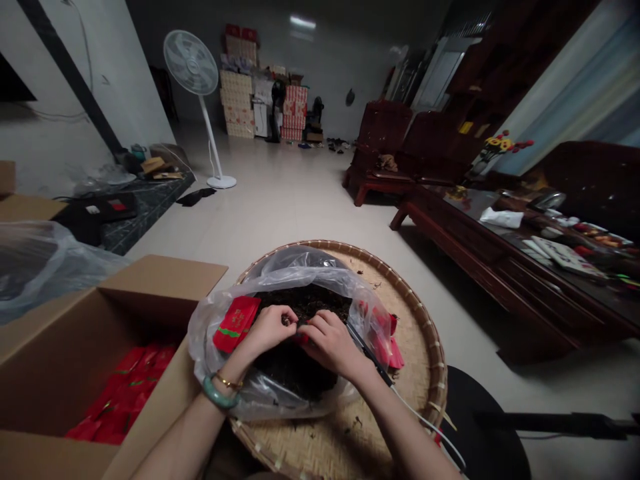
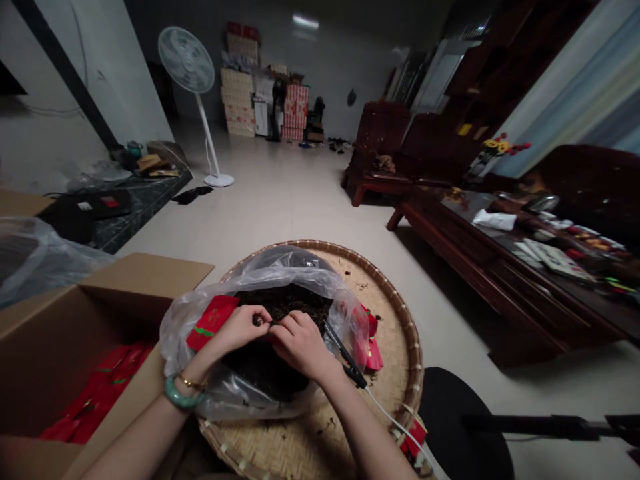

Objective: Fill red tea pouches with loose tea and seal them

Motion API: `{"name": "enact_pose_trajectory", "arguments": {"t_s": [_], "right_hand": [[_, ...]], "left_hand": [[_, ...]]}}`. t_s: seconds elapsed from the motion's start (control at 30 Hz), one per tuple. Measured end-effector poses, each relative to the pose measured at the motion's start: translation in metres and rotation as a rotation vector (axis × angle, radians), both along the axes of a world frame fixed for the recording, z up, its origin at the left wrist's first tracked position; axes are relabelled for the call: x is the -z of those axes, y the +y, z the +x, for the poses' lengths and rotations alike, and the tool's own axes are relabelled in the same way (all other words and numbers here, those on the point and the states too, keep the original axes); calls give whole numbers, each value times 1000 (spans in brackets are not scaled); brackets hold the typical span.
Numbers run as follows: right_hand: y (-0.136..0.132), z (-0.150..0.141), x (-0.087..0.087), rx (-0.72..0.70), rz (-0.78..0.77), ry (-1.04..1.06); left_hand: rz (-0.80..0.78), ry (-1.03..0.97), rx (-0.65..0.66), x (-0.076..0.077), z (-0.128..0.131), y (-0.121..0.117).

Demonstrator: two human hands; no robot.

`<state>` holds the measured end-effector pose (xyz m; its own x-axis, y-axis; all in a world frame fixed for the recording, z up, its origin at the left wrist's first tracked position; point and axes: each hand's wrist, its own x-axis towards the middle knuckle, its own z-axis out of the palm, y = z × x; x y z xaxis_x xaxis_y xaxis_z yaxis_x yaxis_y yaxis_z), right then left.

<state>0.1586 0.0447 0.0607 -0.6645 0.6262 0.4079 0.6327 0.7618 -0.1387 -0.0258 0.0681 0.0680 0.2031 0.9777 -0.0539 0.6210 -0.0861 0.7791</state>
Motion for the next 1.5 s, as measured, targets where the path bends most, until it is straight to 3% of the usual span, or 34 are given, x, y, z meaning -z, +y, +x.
{"name": "enact_pose_trajectory", "arguments": {"t_s": [0.2,0.37,0.57,0.7,0.8,0.87,0.93,1.03,1.13,1.33,1.5], "right_hand": [[2,4,-11,-128,-77,-135],[6,5,-23,-80,-148,-296],[9,6,-36,-109,-74,-292],[6,9,-33,-94,-114,-248],[4,8,-30,-46,-155,-243],[3,6,-30,-13,-187,-241],[5,2,-30,3,-225,-219],[8,-4,-30,-3,-265,-163],[11,-10,-29,-32,-268,-137],[12,-12,-31,-64,-328,-90],[16,-6,-30,-97,-384,-3]], "left_hand": [[-47,8,50,-3,-4,4],[18,73,95,-16,0,5],[47,160,119,-36,6,8],[21,97,109,-31,5,12],[-50,-116,74,-21,4,15],[-147,-379,-40,-19,6,14],[-224,-715,-216,-23,11,10],[-195,-1198,-432,-34,26,2],[-158,-1396,-507,-39,41,-4],[-136,-1351,-569,-21,50,-1],[37,-992,-542,-10,48,0]]}}
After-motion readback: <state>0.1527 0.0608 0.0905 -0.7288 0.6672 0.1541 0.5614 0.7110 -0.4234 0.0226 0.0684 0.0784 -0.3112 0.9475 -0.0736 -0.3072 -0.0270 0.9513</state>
